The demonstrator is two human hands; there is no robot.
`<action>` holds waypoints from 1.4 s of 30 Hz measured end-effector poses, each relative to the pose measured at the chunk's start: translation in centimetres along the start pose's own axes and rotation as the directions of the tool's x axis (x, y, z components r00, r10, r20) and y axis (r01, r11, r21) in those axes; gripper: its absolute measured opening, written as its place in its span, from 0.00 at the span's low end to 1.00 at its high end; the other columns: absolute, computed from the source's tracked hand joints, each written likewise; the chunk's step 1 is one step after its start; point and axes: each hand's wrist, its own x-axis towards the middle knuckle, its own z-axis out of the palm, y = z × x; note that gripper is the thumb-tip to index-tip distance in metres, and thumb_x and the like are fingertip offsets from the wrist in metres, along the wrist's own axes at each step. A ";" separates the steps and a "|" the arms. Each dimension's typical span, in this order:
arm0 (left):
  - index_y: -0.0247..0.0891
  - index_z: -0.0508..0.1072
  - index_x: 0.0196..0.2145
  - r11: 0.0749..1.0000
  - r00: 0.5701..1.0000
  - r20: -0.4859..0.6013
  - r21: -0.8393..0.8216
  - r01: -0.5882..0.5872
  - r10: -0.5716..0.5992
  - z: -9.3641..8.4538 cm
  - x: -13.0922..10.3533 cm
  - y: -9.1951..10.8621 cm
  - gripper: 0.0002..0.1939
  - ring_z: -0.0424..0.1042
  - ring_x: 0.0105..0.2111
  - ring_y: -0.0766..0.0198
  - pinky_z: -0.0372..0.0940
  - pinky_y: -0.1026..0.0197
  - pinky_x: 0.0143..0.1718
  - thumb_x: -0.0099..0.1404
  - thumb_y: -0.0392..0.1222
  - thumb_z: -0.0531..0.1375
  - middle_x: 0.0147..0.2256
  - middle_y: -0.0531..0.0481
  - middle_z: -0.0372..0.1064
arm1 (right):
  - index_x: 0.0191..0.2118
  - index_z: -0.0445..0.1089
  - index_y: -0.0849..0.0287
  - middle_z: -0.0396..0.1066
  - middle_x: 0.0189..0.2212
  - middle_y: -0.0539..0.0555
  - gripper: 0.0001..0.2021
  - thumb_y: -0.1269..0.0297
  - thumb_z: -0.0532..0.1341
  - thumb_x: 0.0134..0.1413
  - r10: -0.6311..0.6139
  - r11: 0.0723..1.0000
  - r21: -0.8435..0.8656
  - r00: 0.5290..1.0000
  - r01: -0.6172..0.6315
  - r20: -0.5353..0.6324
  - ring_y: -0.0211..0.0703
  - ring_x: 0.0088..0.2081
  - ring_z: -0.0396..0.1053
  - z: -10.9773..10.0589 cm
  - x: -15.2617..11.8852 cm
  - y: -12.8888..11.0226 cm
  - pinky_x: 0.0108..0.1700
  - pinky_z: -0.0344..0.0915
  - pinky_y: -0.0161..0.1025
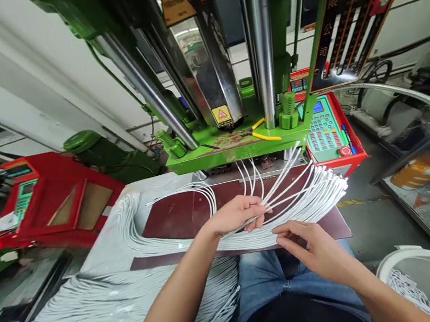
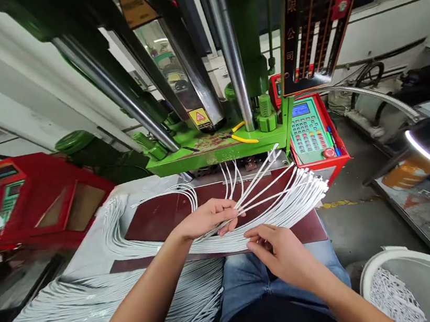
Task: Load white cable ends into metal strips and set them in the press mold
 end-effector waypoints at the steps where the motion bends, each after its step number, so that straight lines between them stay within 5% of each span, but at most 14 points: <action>1: 0.33 0.68 0.28 1.000 1.000 0.015 0.003 -0.006 0.006 -0.1 0.0 -0.1 0.17 0.57 0.17 0.74 0.53 0.67 0.20 0.62 0.52 0.56 0.23 0.53 0.66 | 0.45 0.69 0.56 0.71 0.33 0.51 0.11 0.60 0.53 0.62 0.033 0.999 0.029 0.999 -0.033 0.005 0.39 0.33 0.67 0.2 0.1 0.2 0.35 0.64 0.34; 6: 0.33 0.68 0.27 0.999 0.997 0.068 -0.020 -0.024 0.026 -0.4 0.2 -0.1 0.16 0.61 0.18 0.72 0.57 0.66 0.22 0.62 0.50 0.57 0.23 0.52 0.67 | 0.58 0.57 0.57 0.71 0.27 0.48 0.20 0.59 0.51 0.62 0.111 0.993 -0.044 0.994 -0.111 -0.005 0.39 0.26 0.67 0.6 0.7 1.6 0.28 0.60 0.34; 10: 0.32 0.70 0.28 0.998 0.998 0.043 -0.051 -0.042 0.044 -0.6 0.6 -0.2 0.15 0.62 0.18 0.71 0.58 0.65 0.23 0.62 0.49 0.57 0.21 0.52 0.67 | 0.52 0.64 0.60 0.72 0.24 0.51 0.17 0.59 0.52 0.61 0.178 0.914 -0.370 0.984 -0.166 -0.002 0.45 0.27 0.69 0.9 1.1 3.3 0.29 0.57 0.37; 13: 0.31 0.72 0.29 0.999 0.997 0.057 -0.030 -0.044 0.045 -0.9 0.7 -0.3 0.16 0.65 0.21 0.69 0.60 0.64 0.26 0.62 0.49 0.57 0.22 0.51 0.67 | 0.50 0.66 0.58 0.73 0.24 0.50 0.15 0.61 0.51 0.61 0.174 0.902 -0.403 0.985 -0.155 0.011 0.45 0.28 0.70 0.9 1.0 4.0 0.30 0.57 0.37; 18: 0.32 0.75 0.31 0.970 0.990 0.094 0.209 -0.122 0.104 -0.9 0.8 -0.4 0.15 0.64 0.27 0.68 0.58 0.66 0.31 0.62 0.48 0.57 0.26 0.51 0.69 | 0.46 0.67 0.56 0.73 0.27 0.48 0.11 0.61 0.53 0.59 0.120 0.942 -0.308 0.991 -0.132 -0.059 0.41 0.26 0.68 0.6 1.0 3.1 0.30 0.58 0.36; 21: 0.32 0.76 0.31 0.933 0.989 0.097 0.330 -0.141 0.115 -0.6 1.0 -0.7 0.16 0.64 0.29 0.66 0.58 0.66 0.31 0.62 0.48 0.56 0.27 0.51 0.70 | 0.36 0.67 0.59 0.71 0.25 0.49 0.10 0.57 0.56 0.58 0.166 0.985 -0.043 0.986 -0.167 -0.031 0.37 0.21 0.65 0.6 1.6 2.5 0.25 0.57 0.34; 26: 0.32 0.75 0.32 0.924 0.994 0.068 0.365 -0.110 0.091 0.2 1.5 -1.2 0.15 0.64 0.29 0.66 0.57 0.67 0.31 0.63 0.47 0.54 0.28 0.52 0.69 | 0.27 0.69 0.64 0.64 0.13 0.48 0.22 0.48 0.55 0.56 0.258 0.914 0.320 0.966 -0.248 0.011 0.34 0.16 0.60 1.2 2.8 2.8 0.20 0.56 0.30; 31: 0.33 0.72 0.31 0.942 0.997 0.042 0.328 -0.069 0.058 0.4 1.6 -1.5 0.13 0.62 0.26 0.68 0.56 0.67 0.27 0.62 0.46 0.55 0.25 0.54 0.66 | 0.29 0.71 0.64 0.64 0.14 0.49 0.22 0.46 0.57 0.54 0.293 0.874 0.418 0.955 -0.250 -0.041 0.34 0.17 0.63 1.8 2.9 3.0 0.19 0.59 0.29; 42: 0.33 0.72 0.31 0.951 0.996 0.051 0.297 -0.081 0.069 0.2 1.7 -1.4 0.12 0.63 0.29 0.67 0.58 0.65 0.32 0.61 0.46 0.57 0.27 0.53 0.66 | 0.25 0.70 0.66 0.64 0.12 0.49 0.21 0.49 0.57 0.53 0.329 0.839 0.433 0.941 -0.329 0.077 0.34 0.14 0.62 1.5 2.7 3.2 0.17 0.57 0.29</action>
